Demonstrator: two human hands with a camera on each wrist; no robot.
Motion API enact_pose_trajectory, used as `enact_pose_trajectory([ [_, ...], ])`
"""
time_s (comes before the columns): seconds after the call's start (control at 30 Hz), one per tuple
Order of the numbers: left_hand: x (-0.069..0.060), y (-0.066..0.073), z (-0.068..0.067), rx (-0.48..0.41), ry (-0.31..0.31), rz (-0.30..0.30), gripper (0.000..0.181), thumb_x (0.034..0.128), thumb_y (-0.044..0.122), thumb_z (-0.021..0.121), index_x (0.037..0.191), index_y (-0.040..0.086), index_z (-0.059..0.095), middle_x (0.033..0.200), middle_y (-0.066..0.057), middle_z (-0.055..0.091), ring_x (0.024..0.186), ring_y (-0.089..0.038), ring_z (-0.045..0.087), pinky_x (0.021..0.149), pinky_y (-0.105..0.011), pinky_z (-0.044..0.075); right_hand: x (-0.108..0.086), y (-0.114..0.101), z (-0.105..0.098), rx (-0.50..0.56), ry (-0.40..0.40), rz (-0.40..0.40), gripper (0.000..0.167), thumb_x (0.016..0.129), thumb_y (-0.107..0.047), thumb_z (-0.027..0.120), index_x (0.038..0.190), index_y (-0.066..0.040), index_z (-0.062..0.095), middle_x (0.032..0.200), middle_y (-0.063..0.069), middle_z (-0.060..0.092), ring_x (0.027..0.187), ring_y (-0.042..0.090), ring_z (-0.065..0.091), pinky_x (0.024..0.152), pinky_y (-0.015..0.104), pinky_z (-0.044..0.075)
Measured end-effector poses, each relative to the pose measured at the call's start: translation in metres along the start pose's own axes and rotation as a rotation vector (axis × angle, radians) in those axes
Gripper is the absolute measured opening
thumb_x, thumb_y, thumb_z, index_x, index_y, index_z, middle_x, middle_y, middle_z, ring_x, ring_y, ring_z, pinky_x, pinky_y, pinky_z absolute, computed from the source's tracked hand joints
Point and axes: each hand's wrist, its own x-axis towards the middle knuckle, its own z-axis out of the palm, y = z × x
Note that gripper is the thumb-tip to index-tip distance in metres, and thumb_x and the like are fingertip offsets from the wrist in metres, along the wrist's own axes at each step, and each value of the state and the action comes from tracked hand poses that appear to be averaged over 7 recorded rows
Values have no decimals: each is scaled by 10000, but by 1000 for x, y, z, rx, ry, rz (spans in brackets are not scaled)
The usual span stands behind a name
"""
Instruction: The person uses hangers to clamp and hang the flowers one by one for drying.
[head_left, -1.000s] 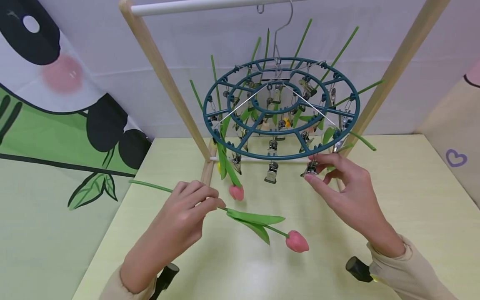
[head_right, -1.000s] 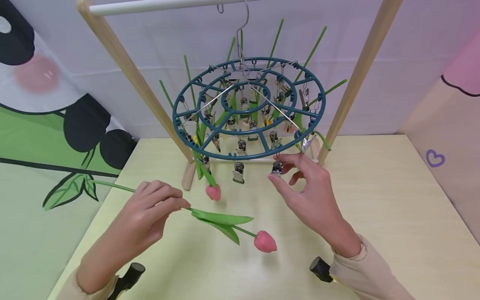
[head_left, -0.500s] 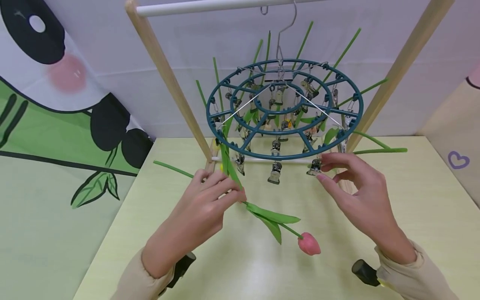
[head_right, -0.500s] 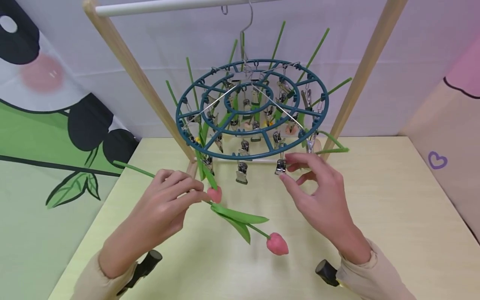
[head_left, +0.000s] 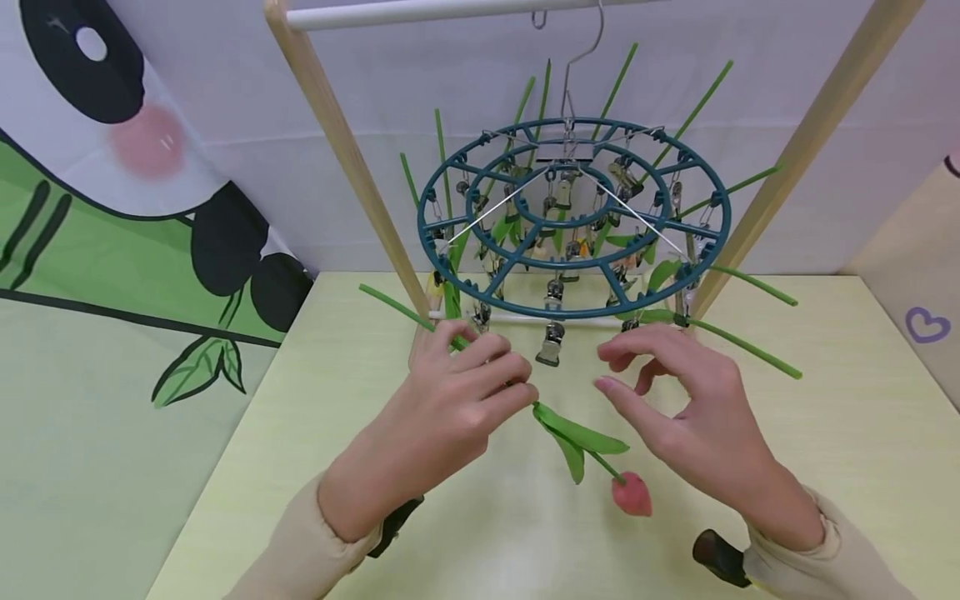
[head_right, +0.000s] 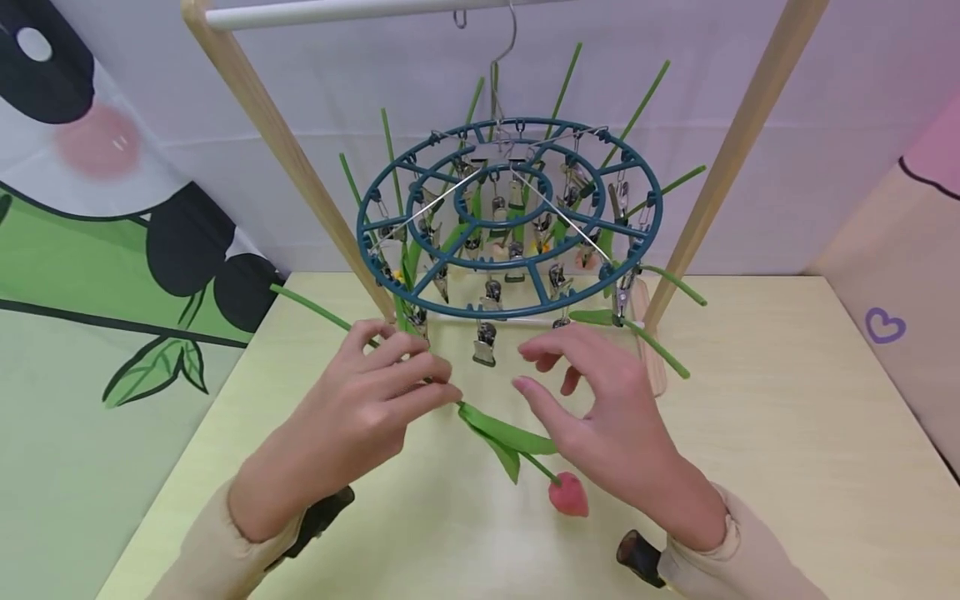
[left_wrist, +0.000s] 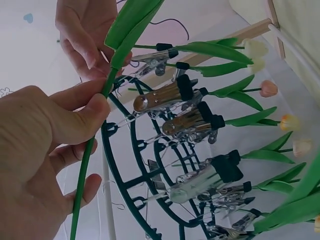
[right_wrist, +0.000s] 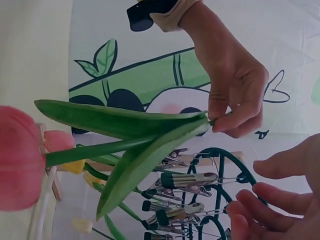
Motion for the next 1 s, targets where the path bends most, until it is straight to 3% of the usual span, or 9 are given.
enact_pose_trajectory([
  [0.27, 5, 4, -2, -5, -27, 80, 35, 816, 123, 749, 840, 140, 729, 861, 40, 654, 885, -160, 498, 838, -375, 419, 1, -6, 20, 24, -239, 74, 246, 793, -113, 766, 1014, -180, 679, 888, -159, 629, 765, 36, 532, 560, 203, 456],
  [0.47, 5, 5, -2, -24, 29, 122, 71, 792, 153, 776, 849, 134, 739, 854, 42, 679, 882, -157, 515, 867, -364, 427, 2, -2, 30, 110, -245, 7, 213, 793, -43, 748, 965, -161, 705, 800, -136, 635, 682, 34, 537, 517, 198, 445],
  [0.53, 4, 4, -1, -75, 69, 126, 91, 779, 120, 783, 861, 121, 744, 878, 28, 692, 899, -164, 544, 912, -362, 437, 2, 0, 31, 119, -229, -12, 226, 789, -26, 745, 966, -160, 710, 798, -128, 635, 673, 39, 532, 512, 197, 442],
  [0.63, 1, 5, 1, -224, 146, 110, 124, 777, 54, 766, 895, 87, 748, 943, -9, 705, 965, -184, 586, 961, -343, 448, 2, 2, 31, 127, -216, -32, 248, 783, 0, 737, 976, -153, 714, 800, -121, 638, 668, 42, 530, 516, 199, 447],
  [0.77, -1, 8, 2, -421, 271, 70, 100, 820, 19, 711, 908, 56, 742, 979, -46, 692, 1006, -194, 602, 930, -287, 481, 2, 3, 30, 134, -198, -30, 268, 771, 21, 735, 977, -149, 717, 816, -114, 650, 682, 49, 536, 539, 206, 459],
  [1.0, -1, 8, 7, -555, 543, 36, 72, 850, -37, 642, 843, 14, 692, 901, -101, 653, 844, -216, 636, 796, -290, 552, 0, 3, 29, 155, -165, -12, 262, 759, 28, 750, 949, -147, 711, 835, -113, 657, 714, 43, 553, 566, 223, 476],
])
